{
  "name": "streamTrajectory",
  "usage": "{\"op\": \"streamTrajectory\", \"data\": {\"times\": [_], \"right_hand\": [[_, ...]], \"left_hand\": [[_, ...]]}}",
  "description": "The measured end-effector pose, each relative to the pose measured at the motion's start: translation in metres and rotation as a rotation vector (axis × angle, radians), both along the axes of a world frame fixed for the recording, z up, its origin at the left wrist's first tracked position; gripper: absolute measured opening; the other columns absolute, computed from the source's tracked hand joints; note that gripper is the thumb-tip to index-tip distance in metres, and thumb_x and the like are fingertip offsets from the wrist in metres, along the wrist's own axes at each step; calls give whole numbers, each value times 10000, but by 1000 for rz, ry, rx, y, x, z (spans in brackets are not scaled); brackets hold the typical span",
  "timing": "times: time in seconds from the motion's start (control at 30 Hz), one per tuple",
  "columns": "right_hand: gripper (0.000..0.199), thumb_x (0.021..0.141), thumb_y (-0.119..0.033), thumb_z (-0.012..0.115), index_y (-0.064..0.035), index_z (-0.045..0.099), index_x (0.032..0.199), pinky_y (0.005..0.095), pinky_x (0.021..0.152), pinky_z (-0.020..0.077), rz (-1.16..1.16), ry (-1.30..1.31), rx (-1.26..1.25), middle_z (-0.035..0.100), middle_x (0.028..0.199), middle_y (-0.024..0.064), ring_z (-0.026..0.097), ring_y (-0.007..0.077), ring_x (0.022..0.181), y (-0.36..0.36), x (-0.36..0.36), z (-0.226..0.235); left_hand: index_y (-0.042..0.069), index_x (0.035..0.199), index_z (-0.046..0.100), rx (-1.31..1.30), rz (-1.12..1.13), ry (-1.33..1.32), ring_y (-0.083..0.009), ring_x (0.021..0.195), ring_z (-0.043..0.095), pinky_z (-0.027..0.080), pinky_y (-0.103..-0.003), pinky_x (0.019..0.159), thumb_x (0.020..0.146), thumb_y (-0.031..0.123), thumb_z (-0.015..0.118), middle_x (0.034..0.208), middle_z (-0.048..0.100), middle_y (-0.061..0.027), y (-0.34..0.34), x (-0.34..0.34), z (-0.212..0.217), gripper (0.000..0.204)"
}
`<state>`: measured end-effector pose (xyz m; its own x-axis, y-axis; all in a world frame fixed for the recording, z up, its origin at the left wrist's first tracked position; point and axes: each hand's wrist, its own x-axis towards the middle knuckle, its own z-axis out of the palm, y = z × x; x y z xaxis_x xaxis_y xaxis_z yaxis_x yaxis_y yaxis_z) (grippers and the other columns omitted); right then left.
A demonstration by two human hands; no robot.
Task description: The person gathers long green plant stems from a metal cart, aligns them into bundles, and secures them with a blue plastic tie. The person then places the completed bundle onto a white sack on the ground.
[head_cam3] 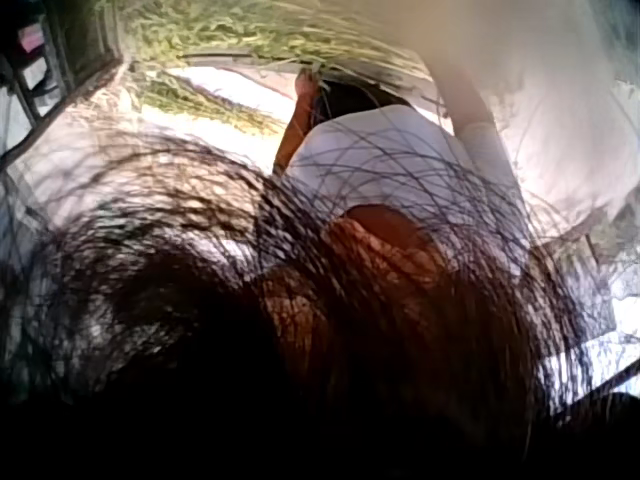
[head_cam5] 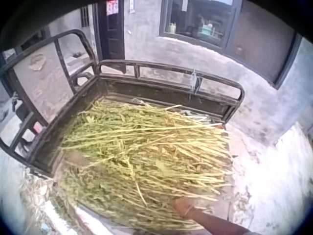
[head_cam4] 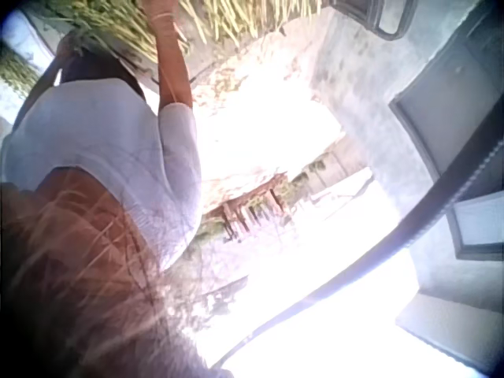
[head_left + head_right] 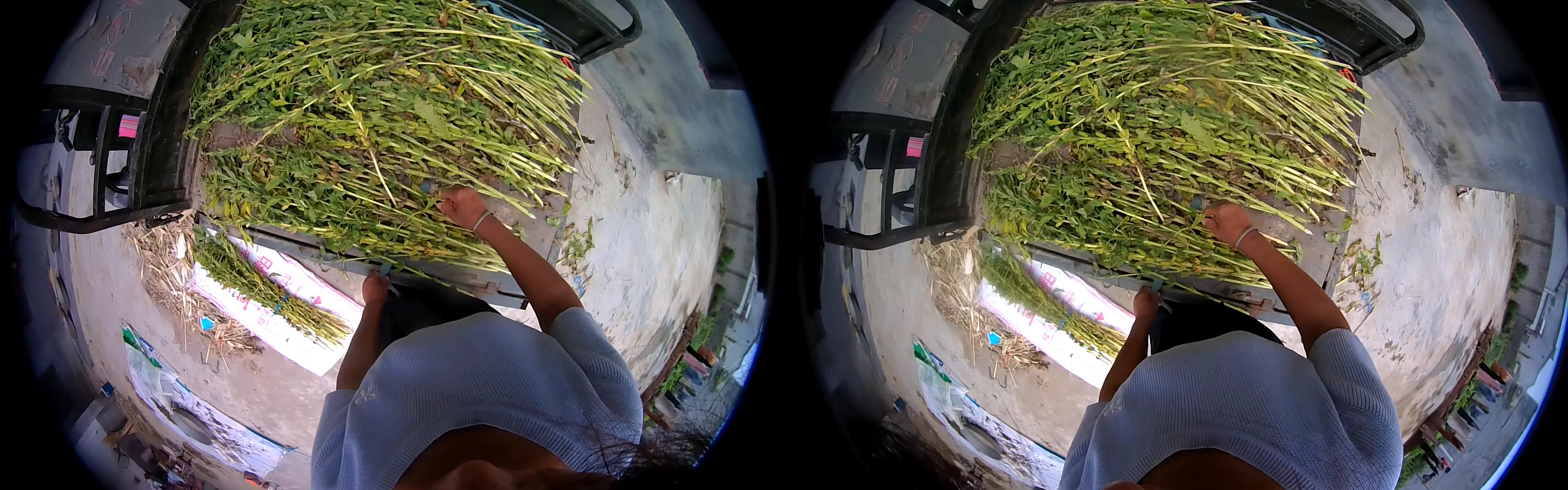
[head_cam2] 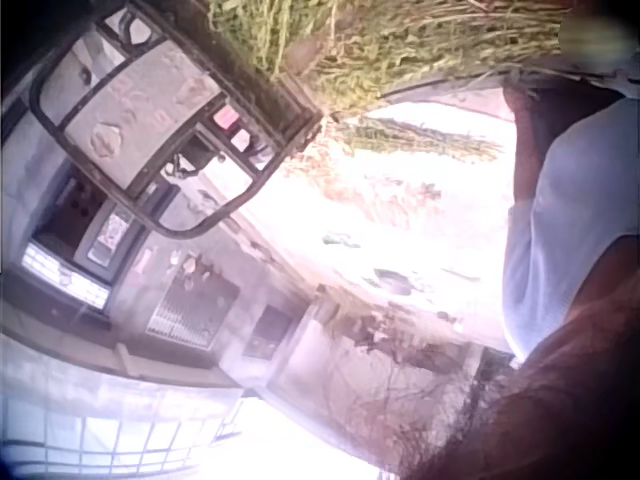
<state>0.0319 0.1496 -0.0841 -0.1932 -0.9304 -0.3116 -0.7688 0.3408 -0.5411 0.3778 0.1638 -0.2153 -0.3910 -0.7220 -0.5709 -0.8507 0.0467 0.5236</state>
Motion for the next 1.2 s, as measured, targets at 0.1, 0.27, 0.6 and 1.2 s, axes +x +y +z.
{"op": "streamTrajectory", "data": {"times": [0.1, 0.27, 0.6, 1.2], "right_hand": [[312, 739, -287, 676, -23, 632, 899, 388, 661, 477, -121, -206, 86, 618, 797, 146, 597, 297, 733, -82, 31, -47], [250, 799, -257, 628, -34, 592, 908, 404, 589, 481, -225, -71, 191, 601, 706, 123, 580, 274, 629, -164, 67, -81], [115, 843, -118, 552, -4, 533, 835, 365, 476, 393, -252, -241, -481, 514, 617, 169, 495, 319, 512, -96, 9, 62], [200, 844, -179, 559, -3, 541, 751, 388, 527, 409, -309, -314, -360, 518, 632, 176, 510, 335, 568, -9, 13, 70]], "left_hand": [[43, 861, 571, 230, 250, 209, -233, 533, 597, 488, -345, 473, 762, 129, 607, 650, 585, -127, 0, 3, 25, 136], [40, 729, 564, 535, 207, 213, -119, 491, 539, 461, -258, 427, 751, 92, 622, 593, 532, -31, 0, 20, 17, 81], [44, 713, 515, 339, 33, 333, -119, 535, 525, 441, -253, 491, 740, 134, 646, 605, 536, -47, -6, 2, 47, 161], [3, 701, 541, 136, 85, 204, -411, 718, 561, 433, -458, 636, 829, 316, 521, 711, 584, -216, -4, -28, 67, 339]]}}
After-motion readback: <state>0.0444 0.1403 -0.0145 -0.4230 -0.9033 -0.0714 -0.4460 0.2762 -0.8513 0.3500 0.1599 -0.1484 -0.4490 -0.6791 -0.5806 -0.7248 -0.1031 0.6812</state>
